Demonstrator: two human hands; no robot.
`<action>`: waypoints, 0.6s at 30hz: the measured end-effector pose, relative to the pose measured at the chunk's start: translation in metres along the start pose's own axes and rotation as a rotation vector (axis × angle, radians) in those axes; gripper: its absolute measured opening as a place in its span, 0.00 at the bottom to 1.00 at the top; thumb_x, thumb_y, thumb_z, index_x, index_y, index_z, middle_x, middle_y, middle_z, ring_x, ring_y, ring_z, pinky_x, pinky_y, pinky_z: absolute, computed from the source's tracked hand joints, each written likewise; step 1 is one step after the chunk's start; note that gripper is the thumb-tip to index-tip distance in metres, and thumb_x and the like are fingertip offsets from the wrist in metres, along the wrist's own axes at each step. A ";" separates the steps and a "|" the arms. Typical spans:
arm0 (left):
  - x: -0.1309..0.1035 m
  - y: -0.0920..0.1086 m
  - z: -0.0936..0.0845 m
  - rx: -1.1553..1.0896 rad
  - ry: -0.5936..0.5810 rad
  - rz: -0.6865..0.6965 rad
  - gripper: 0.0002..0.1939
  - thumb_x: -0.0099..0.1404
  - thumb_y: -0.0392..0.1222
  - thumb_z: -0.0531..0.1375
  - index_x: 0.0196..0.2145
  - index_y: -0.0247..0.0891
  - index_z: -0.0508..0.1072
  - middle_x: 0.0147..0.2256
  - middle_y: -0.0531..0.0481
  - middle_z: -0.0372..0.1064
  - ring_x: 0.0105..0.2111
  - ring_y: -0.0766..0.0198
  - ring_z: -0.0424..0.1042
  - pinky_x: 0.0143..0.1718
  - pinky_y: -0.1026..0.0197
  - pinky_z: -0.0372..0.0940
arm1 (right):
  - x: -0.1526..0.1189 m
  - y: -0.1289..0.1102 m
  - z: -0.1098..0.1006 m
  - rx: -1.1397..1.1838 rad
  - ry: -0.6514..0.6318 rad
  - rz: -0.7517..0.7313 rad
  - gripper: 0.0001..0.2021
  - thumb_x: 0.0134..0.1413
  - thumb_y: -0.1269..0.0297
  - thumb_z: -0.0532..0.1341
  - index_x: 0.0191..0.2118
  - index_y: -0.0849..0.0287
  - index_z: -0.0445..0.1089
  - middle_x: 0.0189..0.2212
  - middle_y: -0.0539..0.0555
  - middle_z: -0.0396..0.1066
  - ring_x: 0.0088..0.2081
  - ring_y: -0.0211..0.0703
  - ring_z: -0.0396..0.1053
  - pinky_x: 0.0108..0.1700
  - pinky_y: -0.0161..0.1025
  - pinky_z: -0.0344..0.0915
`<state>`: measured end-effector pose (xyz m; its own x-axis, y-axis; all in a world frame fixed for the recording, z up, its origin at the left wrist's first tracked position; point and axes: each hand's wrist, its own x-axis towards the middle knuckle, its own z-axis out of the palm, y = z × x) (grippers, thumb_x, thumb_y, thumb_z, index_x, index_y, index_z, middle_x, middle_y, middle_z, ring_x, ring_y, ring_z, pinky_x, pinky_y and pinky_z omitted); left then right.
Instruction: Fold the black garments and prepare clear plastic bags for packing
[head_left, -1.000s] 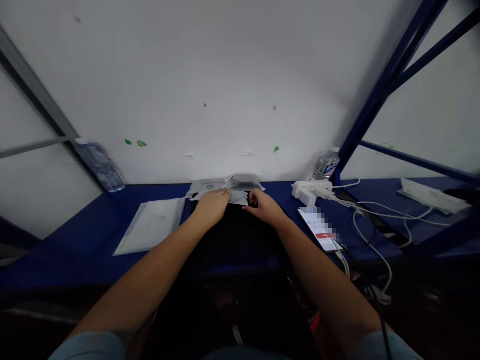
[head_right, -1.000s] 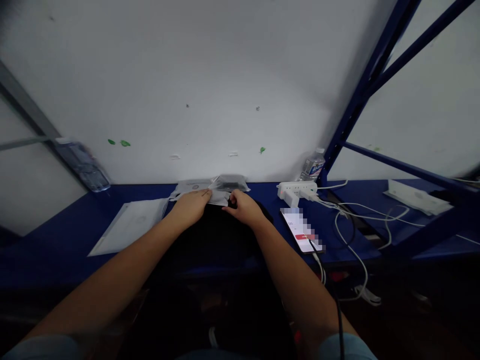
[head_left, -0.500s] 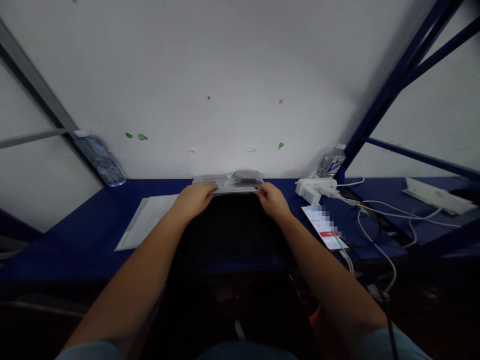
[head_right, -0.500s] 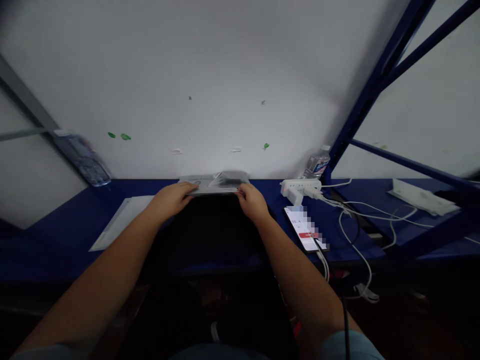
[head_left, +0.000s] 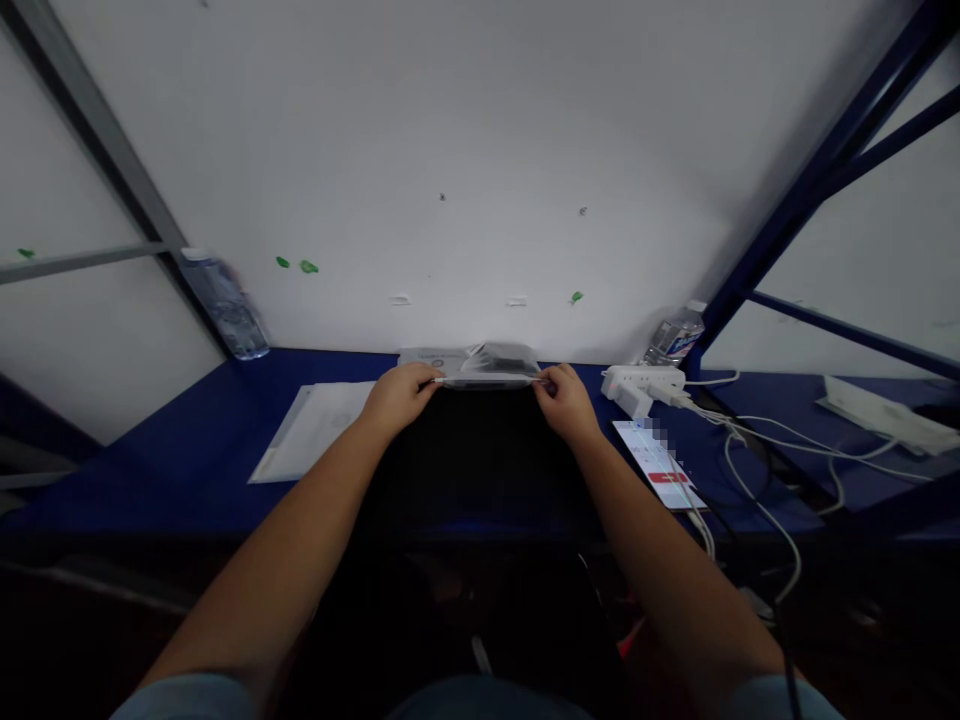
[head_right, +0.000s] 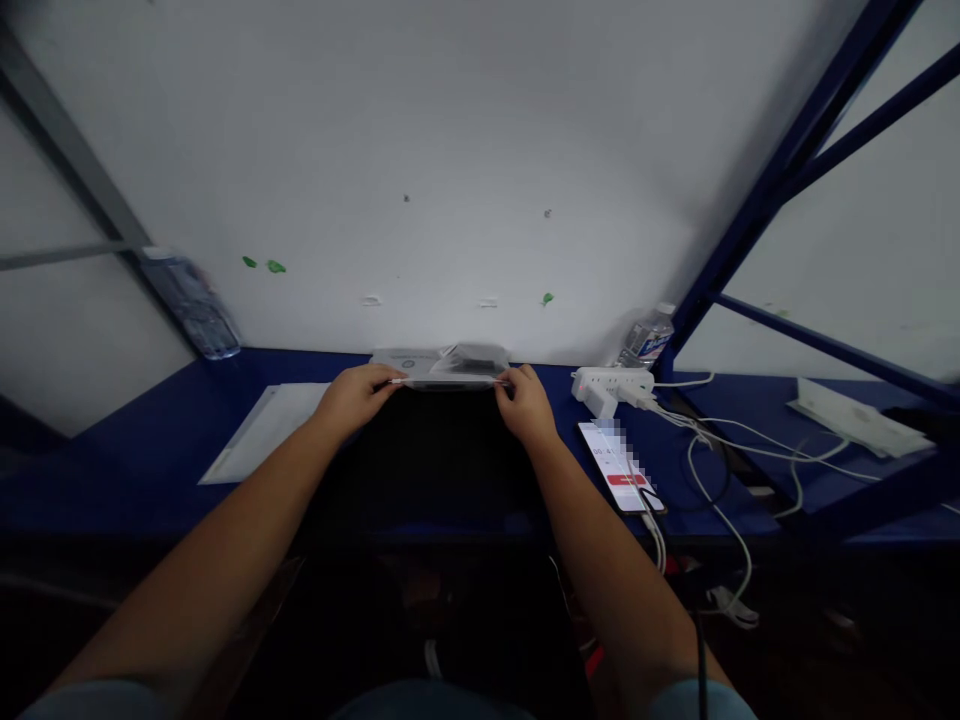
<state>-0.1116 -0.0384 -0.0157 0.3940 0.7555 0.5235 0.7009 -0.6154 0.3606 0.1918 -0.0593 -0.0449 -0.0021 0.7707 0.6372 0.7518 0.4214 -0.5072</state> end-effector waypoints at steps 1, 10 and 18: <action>0.000 0.000 0.000 0.007 -0.004 0.004 0.11 0.68 0.38 0.58 0.43 0.42 0.80 0.45 0.47 0.78 0.47 0.57 0.76 0.50 0.54 0.68 | -0.001 -0.001 -0.001 -0.034 0.002 -0.017 0.05 0.56 0.63 0.60 0.36 0.56 0.71 0.36 0.56 0.67 0.39 0.49 0.68 0.44 0.46 0.67; -0.001 0.001 -0.002 0.041 -0.073 0.036 0.13 0.67 0.35 0.57 0.45 0.43 0.79 0.46 0.49 0.78 0.48 0.58 0.75 0.51 0.55 0.68 | 0.000 -0.065 0.009 -0.300 -0.179 -0.412 0.11 0.59 0.62 0.62 0.47 0.55 0.71 0.43 0.60 0.69 0.45 0.57 0.65 0.48 0.53 0.63; 0.000 -0.002 -0.001 0.090 -0.118 0.027 0.14 0.66 0.35 0.57 0.47 0.41 0.78 0.45 0.48 0.78 0.46 0.58 0.76 0.49 0.56 0.67 | 0.023 -0.104 0.037 -0.294 -0.305 -0.515 0.10 0.62 0.59 0.63 0.47 0.55 0.71 0.45 0.59 0.70 0.48 0.54 0.65 0.50 0.50 0.62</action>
<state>-0.1137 -0.0375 -0.0158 0.4770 0.7634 0.4355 0.7374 -0.6172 0.2744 0.0893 -0.0677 0.0009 -0.5633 0.6243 0.5413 0.7531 0.6574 0.0254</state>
